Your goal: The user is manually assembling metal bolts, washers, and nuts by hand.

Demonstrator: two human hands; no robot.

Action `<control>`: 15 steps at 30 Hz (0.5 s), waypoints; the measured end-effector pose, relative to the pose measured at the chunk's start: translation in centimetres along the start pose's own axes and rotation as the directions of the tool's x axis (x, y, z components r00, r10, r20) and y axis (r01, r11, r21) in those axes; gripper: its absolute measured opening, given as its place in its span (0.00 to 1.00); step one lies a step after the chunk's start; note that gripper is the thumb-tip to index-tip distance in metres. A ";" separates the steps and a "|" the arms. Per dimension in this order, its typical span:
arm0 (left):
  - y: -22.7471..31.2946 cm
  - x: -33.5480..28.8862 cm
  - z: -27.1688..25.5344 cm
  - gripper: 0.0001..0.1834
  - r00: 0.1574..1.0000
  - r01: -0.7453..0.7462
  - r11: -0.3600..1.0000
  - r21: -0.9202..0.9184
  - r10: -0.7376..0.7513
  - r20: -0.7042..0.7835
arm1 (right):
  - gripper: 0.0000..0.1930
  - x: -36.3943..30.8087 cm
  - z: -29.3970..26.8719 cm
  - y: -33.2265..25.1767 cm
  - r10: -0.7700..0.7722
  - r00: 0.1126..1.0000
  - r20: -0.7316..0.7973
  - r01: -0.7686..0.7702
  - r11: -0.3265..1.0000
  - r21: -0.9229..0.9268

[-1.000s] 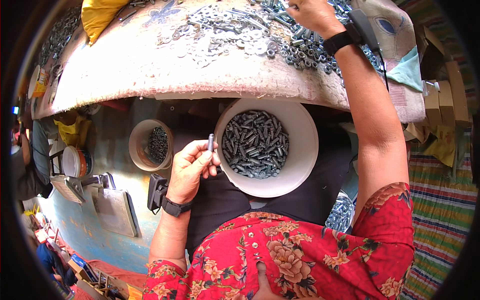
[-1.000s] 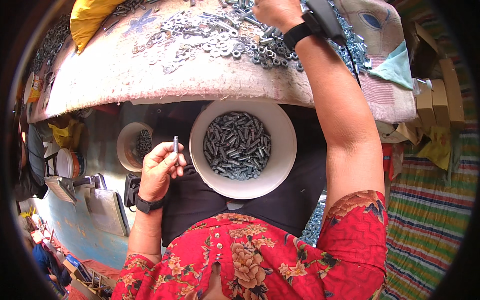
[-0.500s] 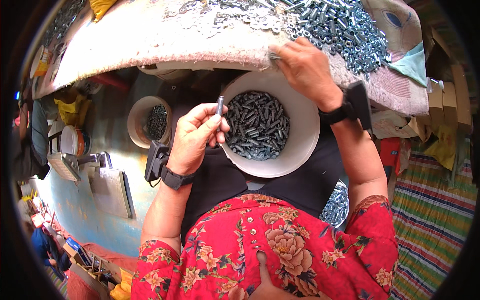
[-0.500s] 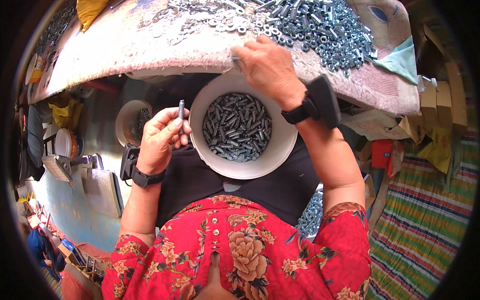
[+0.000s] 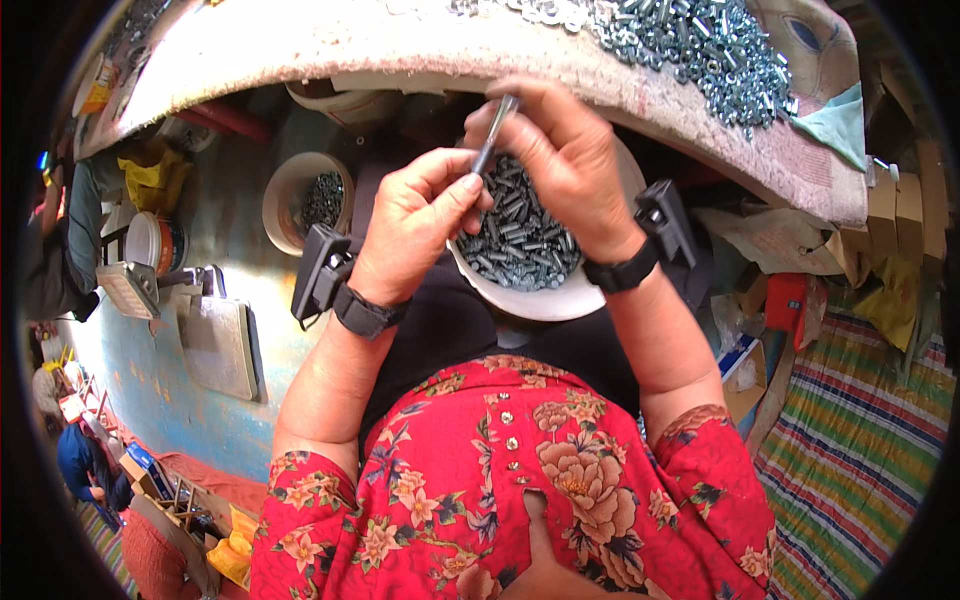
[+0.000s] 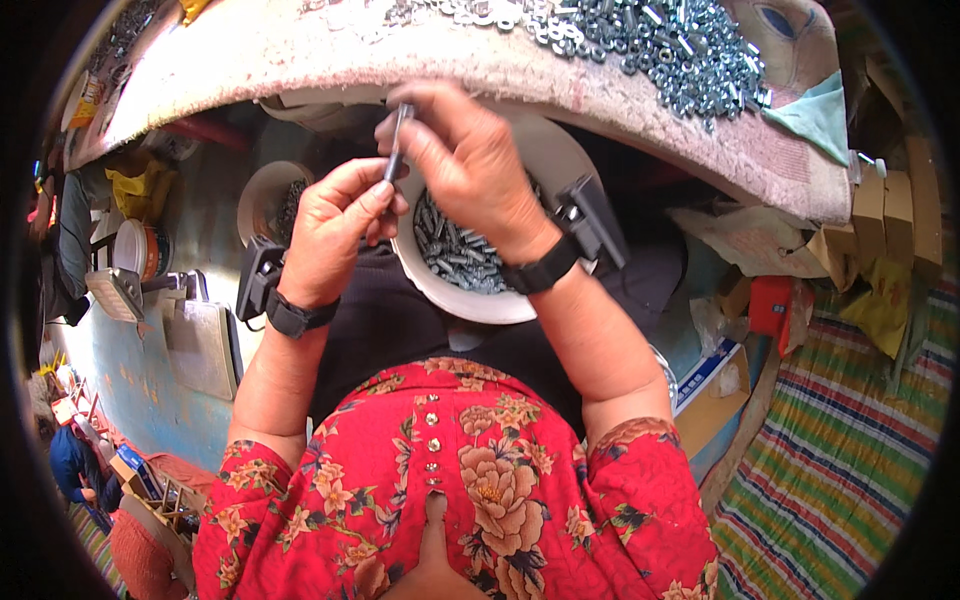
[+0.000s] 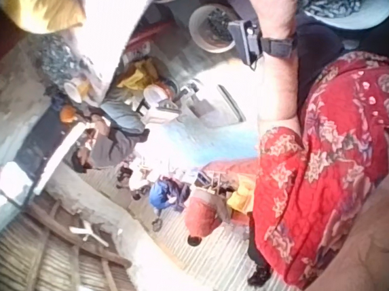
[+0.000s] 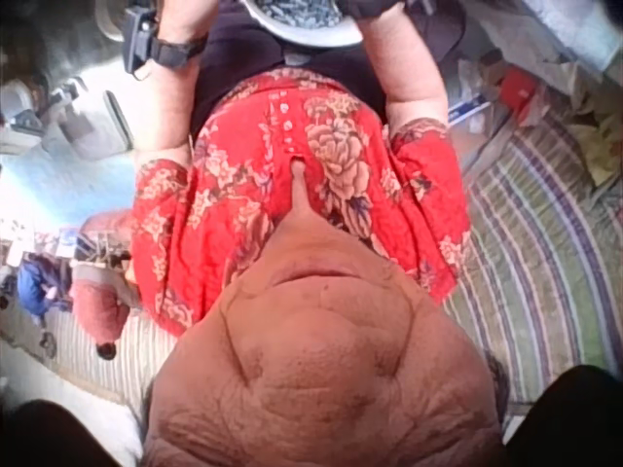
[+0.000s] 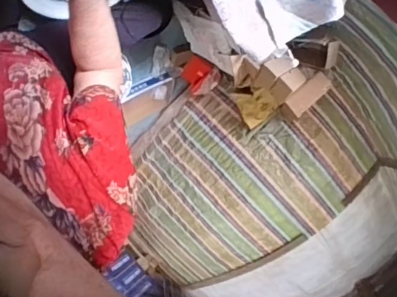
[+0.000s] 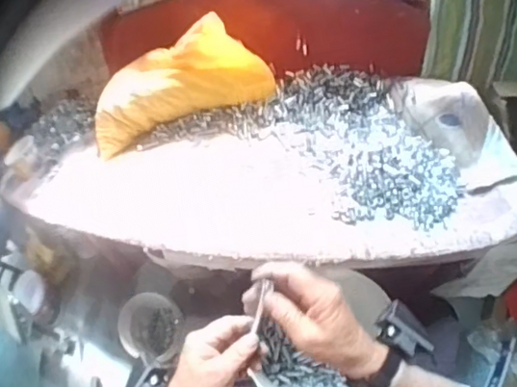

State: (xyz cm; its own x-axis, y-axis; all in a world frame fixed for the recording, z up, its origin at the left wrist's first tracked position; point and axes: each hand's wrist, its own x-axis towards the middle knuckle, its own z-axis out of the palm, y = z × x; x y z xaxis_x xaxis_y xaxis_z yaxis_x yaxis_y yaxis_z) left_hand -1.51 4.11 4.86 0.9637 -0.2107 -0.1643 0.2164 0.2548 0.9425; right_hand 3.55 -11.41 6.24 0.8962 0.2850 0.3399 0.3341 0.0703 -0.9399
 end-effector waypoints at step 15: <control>-1.3 0.6 -1.4 0.15 1.000 -0.014 1.000 -0.003 0.015 0.014 | 0.17 1.0 -0.6 1.3 0.182 0.931 0.317 -0.007 0.876 -0.482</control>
State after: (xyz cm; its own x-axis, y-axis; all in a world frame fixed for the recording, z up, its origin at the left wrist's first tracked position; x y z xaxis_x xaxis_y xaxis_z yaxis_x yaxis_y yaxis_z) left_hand -1.03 4.99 3.13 0.9645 -0.2197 -0.1467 0.2029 0.2609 0.9438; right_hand 5.06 -11.65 5.37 0.8025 0.5813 0.1346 0.4267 -0.4013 -0.8105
